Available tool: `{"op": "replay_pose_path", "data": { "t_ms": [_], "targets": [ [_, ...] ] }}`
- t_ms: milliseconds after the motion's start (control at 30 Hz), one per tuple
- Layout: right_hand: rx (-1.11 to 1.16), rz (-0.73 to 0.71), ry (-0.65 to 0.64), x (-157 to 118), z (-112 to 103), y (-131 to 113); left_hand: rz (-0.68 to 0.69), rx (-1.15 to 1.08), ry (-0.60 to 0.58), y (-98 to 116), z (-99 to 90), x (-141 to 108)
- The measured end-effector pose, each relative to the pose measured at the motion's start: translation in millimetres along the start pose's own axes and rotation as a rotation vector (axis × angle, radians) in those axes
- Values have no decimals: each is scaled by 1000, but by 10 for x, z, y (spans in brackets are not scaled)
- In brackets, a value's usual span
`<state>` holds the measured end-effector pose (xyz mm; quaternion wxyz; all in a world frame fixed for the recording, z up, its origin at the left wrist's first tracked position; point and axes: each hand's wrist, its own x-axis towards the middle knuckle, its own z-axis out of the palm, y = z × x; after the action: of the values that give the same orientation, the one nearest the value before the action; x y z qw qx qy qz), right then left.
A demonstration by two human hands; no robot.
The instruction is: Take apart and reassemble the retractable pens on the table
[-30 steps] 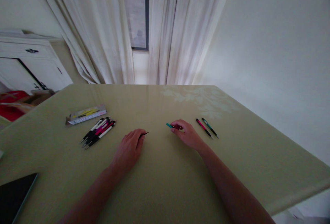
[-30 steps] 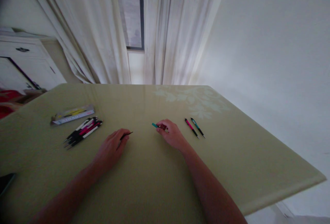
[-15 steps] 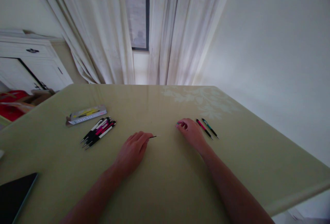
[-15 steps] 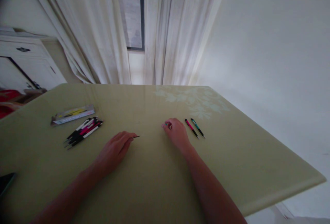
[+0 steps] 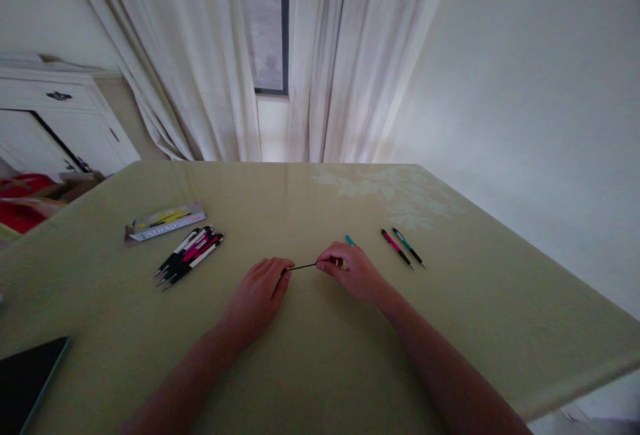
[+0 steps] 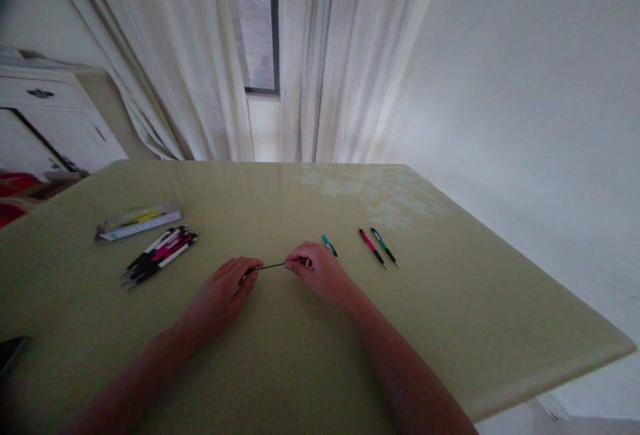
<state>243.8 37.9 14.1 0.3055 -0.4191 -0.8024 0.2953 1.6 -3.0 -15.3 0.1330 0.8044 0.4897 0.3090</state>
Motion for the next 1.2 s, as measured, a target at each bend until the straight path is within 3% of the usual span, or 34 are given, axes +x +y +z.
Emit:
{"op": "replay_pose_path", "data": {
  "t_ms": [167, 600, 967, 1100, 1200],
  "targets": [
    [28, 26, 27, 8, -60, 44, -40, 18, 24, -25, -48, 18],
    [116, 30, 23, 9, -68, 69, 19, 34, 15, -8, -67, 26],
    [239, 205, 391, 43, -330, 374, -15, 49, 17, -56, -11, 22],
    [259, 202, 440, 40, -321, 356, -12, 70, 2, -68, 9, 15],
    [74, 146, 440, 31, -233, 270, -17, 68, -8, -67, 15, 9]
  ]
}}
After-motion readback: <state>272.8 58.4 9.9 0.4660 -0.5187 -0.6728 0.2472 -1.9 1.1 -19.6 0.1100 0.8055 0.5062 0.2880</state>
